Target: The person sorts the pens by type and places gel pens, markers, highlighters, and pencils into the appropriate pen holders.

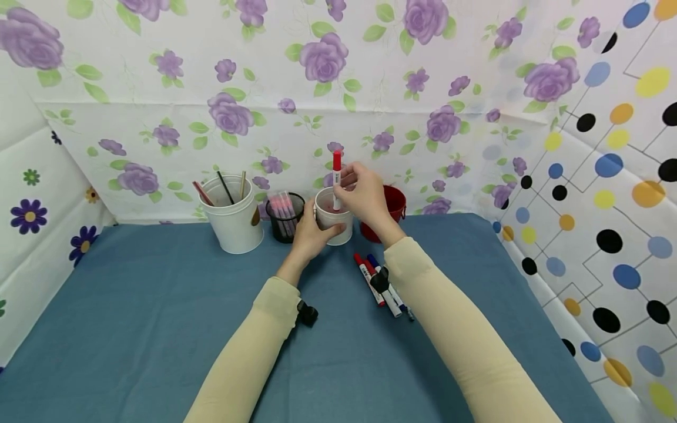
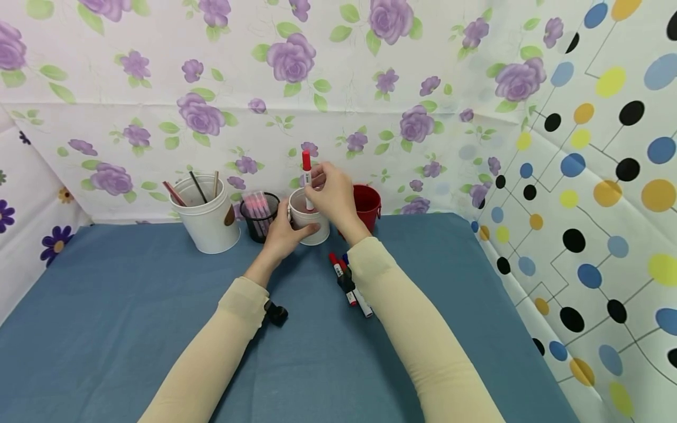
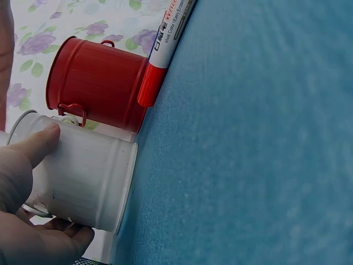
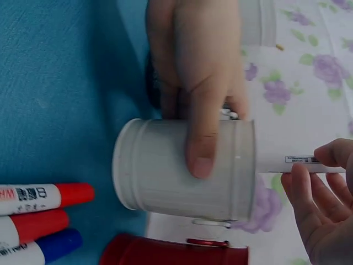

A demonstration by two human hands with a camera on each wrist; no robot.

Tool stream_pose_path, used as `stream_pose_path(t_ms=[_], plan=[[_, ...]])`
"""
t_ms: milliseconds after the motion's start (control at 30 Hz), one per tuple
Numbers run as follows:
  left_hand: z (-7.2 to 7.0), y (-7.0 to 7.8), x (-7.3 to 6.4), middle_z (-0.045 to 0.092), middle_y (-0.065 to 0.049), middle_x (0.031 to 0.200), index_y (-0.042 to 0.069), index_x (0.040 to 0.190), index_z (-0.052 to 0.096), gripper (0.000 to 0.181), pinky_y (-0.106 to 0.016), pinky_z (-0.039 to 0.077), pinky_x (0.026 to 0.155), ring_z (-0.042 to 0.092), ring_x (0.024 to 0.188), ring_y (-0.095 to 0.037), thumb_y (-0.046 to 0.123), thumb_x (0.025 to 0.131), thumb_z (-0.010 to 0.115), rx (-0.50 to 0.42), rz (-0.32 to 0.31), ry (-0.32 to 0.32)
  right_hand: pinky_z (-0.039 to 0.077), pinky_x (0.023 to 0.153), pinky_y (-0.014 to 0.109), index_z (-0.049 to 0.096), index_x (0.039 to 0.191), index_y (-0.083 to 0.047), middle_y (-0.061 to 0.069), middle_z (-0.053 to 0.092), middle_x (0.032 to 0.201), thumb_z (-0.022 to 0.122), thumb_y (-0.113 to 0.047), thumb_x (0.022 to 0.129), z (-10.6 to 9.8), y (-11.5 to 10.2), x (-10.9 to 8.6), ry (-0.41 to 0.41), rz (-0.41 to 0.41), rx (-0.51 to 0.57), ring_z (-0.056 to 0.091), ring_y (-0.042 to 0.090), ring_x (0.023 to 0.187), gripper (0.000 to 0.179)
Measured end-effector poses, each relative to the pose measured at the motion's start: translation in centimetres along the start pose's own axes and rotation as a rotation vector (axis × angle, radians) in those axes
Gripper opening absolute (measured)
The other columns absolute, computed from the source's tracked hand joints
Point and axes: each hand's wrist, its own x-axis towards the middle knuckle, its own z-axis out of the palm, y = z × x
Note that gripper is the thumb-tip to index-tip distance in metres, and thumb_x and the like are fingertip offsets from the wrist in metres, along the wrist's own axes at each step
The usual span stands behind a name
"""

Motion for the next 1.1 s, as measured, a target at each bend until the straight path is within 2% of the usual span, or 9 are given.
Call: stream_pose_path(t_ms=[600,1100], plan=[[-0.2,0.1,-0.2,0.046,-0.017,0.159,0.018,0.167,0.024,0.099,-0.056,0.044,0.115,0.050,0.141,-0.037,0.043,0.092,0.084,-0.012,-0.001,-0.015,0.064,0.080,0.038,0.068,0.116,-0.004,0.013,0.075,0.106,0.077,-0.015,0.096,1.7,1.5,0.0,-0.071,0.118,-0.069,0.073,0.025,0.094,0.024],[-0.1,0.0,-0.1,0.046,-0.017,0.160,0.018,0.167,0.024,0.101,-0.056,0.044,0.116,0.050,0.143,-0.037,0.048,0.092,0.084,0.008,-0.014,-0.018,0.062,0.082,0.041,0.068,0.111,-0.004,0.014,0.076,0.102,0.078,-0.012,0.094,2.2,1.4,-0.1,-0.165,0.154,-0.183,0.071,0.027,0.092,0.022]])
